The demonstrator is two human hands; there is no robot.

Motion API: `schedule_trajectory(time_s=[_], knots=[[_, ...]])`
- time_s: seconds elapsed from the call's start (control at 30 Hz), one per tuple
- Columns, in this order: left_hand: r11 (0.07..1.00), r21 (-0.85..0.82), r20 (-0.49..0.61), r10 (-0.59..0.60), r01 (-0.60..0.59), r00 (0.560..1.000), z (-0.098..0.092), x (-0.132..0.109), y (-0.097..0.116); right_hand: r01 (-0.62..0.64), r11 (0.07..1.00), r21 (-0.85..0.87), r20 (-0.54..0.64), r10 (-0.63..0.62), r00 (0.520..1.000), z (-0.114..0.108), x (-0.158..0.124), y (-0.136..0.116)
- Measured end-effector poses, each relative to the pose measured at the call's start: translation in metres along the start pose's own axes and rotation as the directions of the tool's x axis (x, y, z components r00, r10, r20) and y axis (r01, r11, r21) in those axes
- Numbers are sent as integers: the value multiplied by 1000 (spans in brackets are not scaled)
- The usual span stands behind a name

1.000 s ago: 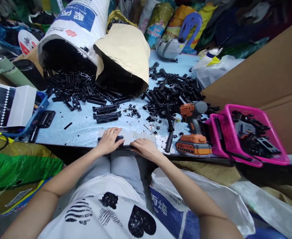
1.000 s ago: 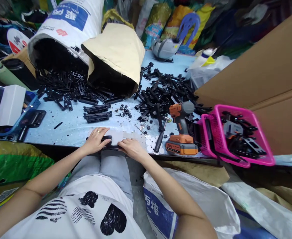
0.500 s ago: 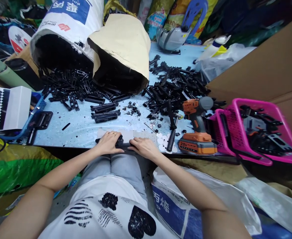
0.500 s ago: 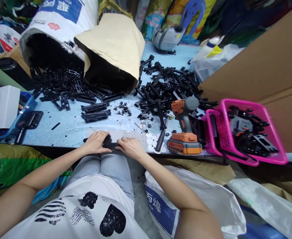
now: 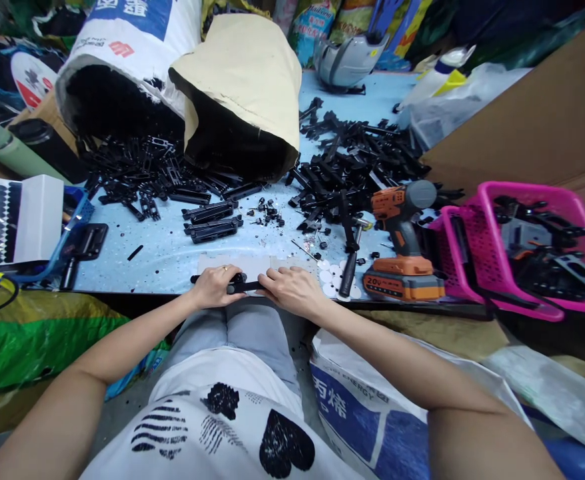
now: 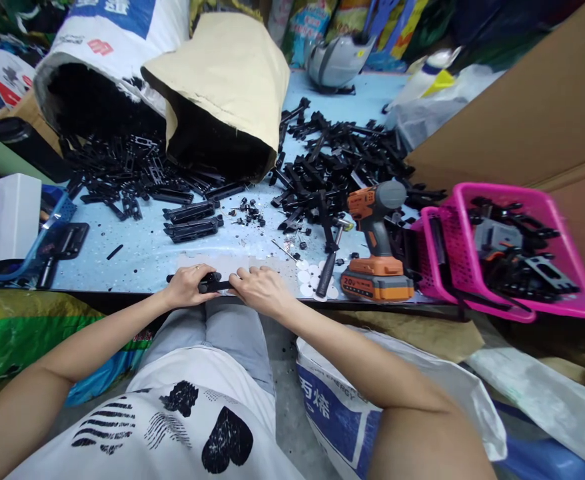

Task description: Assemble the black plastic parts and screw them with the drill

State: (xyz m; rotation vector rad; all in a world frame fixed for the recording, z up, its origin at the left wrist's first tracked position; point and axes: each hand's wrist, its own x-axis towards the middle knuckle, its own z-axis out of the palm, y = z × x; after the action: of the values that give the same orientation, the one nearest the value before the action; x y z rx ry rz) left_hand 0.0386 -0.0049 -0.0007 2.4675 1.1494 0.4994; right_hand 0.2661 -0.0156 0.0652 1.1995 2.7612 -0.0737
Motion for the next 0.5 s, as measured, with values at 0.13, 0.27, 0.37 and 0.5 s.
schedule_trajectory(time_s=[0.13,0.27,0.37,0.5], knots=[[999,-19,101,-36,38,994,-3,7,2,58,997,43,-34,-57,998,15,2,16],[999,-1,135,-45,46,990,-1,60,-3,63,988,140,-142,-43,989,53,-1,37],[973,191,68,-146,130,987,4,123,-14,17,979,203,-198,24,980,77,-10,44],[935,296,71,-225,195,972,18,180,-24,-43,967,250,-193,93,977,79,-16,48]])
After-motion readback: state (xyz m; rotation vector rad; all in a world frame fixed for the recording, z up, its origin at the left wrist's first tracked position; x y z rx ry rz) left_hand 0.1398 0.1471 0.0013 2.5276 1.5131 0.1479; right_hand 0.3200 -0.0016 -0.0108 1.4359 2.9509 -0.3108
